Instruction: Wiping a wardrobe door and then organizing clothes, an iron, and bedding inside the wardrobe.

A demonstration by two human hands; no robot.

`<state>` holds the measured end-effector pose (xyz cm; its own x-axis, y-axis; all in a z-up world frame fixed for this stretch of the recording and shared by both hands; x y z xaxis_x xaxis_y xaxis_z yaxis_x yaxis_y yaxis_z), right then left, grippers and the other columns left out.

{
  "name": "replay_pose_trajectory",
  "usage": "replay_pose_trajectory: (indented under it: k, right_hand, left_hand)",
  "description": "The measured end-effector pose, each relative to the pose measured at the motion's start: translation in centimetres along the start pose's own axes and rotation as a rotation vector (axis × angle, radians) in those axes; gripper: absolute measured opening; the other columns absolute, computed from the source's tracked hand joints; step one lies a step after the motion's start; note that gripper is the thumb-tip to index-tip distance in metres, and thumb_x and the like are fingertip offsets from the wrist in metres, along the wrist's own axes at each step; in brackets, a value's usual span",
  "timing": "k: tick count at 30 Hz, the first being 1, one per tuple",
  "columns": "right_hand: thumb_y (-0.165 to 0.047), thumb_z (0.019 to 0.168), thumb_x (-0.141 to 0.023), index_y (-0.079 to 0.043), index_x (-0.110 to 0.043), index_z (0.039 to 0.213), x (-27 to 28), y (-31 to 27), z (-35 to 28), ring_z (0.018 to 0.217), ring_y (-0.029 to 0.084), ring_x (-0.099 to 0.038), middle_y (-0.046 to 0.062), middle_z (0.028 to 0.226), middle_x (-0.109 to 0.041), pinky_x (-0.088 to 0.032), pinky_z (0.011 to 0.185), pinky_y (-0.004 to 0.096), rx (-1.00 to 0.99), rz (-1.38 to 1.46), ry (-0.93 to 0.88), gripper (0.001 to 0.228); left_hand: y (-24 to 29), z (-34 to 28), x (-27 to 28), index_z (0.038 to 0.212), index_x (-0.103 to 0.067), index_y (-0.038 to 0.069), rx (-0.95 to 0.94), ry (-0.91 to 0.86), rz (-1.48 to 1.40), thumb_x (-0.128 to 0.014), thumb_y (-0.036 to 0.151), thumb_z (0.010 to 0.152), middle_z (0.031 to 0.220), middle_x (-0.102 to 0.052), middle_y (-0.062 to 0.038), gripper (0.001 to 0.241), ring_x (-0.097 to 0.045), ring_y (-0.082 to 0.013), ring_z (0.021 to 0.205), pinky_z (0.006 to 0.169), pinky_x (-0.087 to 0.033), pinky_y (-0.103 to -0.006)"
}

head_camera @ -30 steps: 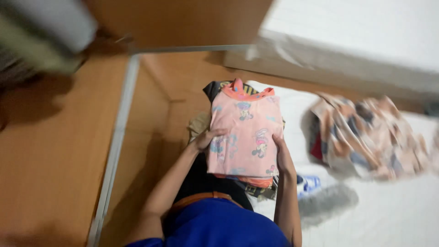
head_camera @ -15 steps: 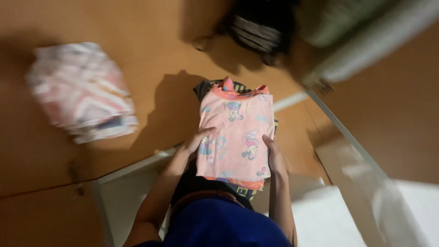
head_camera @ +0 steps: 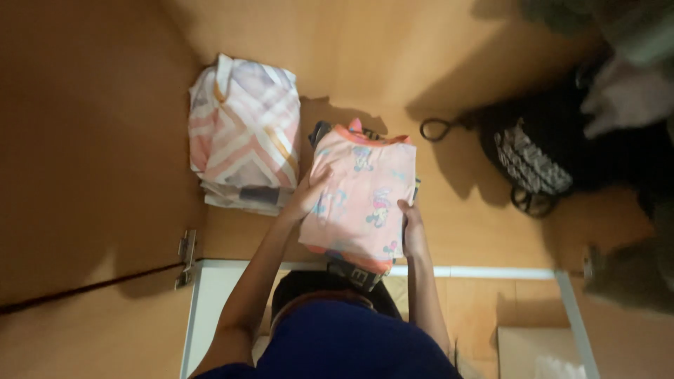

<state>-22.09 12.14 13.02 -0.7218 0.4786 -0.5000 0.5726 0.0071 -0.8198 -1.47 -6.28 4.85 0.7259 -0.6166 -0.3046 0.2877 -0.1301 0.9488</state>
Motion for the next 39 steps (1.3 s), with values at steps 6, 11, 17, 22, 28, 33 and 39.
replay_pose_trajectory:
  k: [6, 11, 17, 22, 28, 33, 39]
  right_hand:
    - [-0.015, 0.101, -0.054, 0.008, -0.042, 0.15, 3.3, 2.1, 5.3, 0.121, 0.022, -0.057, 0.016, 0.136, -0.059, -0.044, 0.108, 0.038, 0.056, -0.138, -0.061, 0.055]
    - [-0.012, 0.102, -0.055, -0.002, -0.043, 0.155, 2.6, 0.9, 10.2, 0.104, 0.029, -0.04, 0.018, 0.117, -0.042, -0.03, 0.091, 0.043, 0.074, -0.273, 0.003, 0.055]
    - [-0.01, 0.108, -0.053, -0.001, -0.035, 0.156, 4.8, 7.6, 16.8, 0.123, 0.018, -0.053, 0.011, 0.14, -0.055, -0.044, 0.105, 0.03, 0.186, -0.237, -0.131, 0.052]
    - [-0.009, 0.107, -0.049, -0.003, -0.031, 0.157, 3.4, 6.3, 15.5, 0.13, 0.016, -0.052, 0.008, 0.145, -0.053, -0.043, 0.11, 0.029, 0.257, -0.366, -0.161, 0.054]
    - [-0.009, 0.106, -0.05, -0.004, -0.031, 0.157, 1.9, 4.5, 14.6, 0.126, 0.019, -0.055, 0.008, 0.141, -0.057, -0.044, 0.107, 0.032, 0.153, -0.395, -0.193, 0.055]
    - [-0.01, 0.098, -0.065, -0.001, -0.033, 0.157, -0.9, 1.6, 11.3, 0.137, 0.041, -0.044, 0.029, 0.149, -0.042, -0.039, 0.114, 0.044, 0.89, -1.209, 0.235, 0.068]
    - [-0.017, 0.089, -0.068, 0.005, -0.042, 0.143, -4.2, -0.4, 2.2, 0.127, 0.038, -0.049, 0.026, 0.137, -0.048, -0.044, 0.108, 0.046, 0.43, -1.151, 0.062, 0.064]
  left_hand:
    - [6.2, -0.5, -2.0, 0.15, -0.046, 0.001, 0.143, 0.245, 0.256, -0.06, 0.038, 0.101, 0.146, -0.057, -0.008, 0.063, -0.052, -0.0171, 0.131, 0.11, -0.043, -0.0323]
    - [4.3, 3.8, -0.3, 0.15, -0.045, -0.005, -0.202, 0.336, 0.467, -0.064, 0.035, 0.103, 0.149, -0.055, -0.017, 0.065, -0.048, -0.0257, 0.14, 0.118, -0.037, -0.0363]
    - [4.2, 5.4, -1.2, 0.153, -0.034, -0.005, -0.049, 0.546, 0.747, -0.064, 0.038, 0.101, 0.149, -0.049, -0.032, 0.073, -0.048, -0.0427, 0.139, 0.115, -0.038, -0.0439]
    - [5.3, 4.3, -3.4, 0.155, -0.032, -0.003, -0.003, 0.618, 0.912, -0.06, 0.038, 0.103, 0.152, -0.044, -0.035, 0.072, -0.042, -0.0497, 0.142, 0.117, -0.037, -0.0489]
    - [6.4, 3.8, -4.2, 0.16, -0.024, -0.008, -0.138, 0.628, 0.91, -0.057, 0.032, 0.106, 0.156, -0.034, -0.037, 0.075, -0.033, -0.0523, 0.146, 0.119, -0.031, -0.0528]
    - [8.9, 5.0, -6.3, 0.155, -0.043, 0.004, -0.303, 0.419, 1.439, -0.057, 0.027, 0.1, 0.163, -0.038, -0.02, 0.061, -0.035, -0.0423, 0.155, 0.128, -0.031, -0.0542]
    - [10.9, 5.4, -7.9, 0.151, -0.046, 0.008, -0.277, 0.137, 1.435, -0.067, 0.045, 0.094, 0.156, -0.038, -0.02, 0.071, -0.034, -0.044, 0.141, 0.112, -0.027, -0.0648]
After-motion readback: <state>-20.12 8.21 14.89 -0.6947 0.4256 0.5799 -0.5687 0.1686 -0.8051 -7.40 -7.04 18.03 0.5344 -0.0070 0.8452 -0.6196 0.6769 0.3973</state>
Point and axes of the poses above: each hand's wrist, its own z-axis towards the middle knuckle, its own x-axis out of the back of the hand, y = z × x, the point moved 1 cm from there along z, towards the middle knuckle
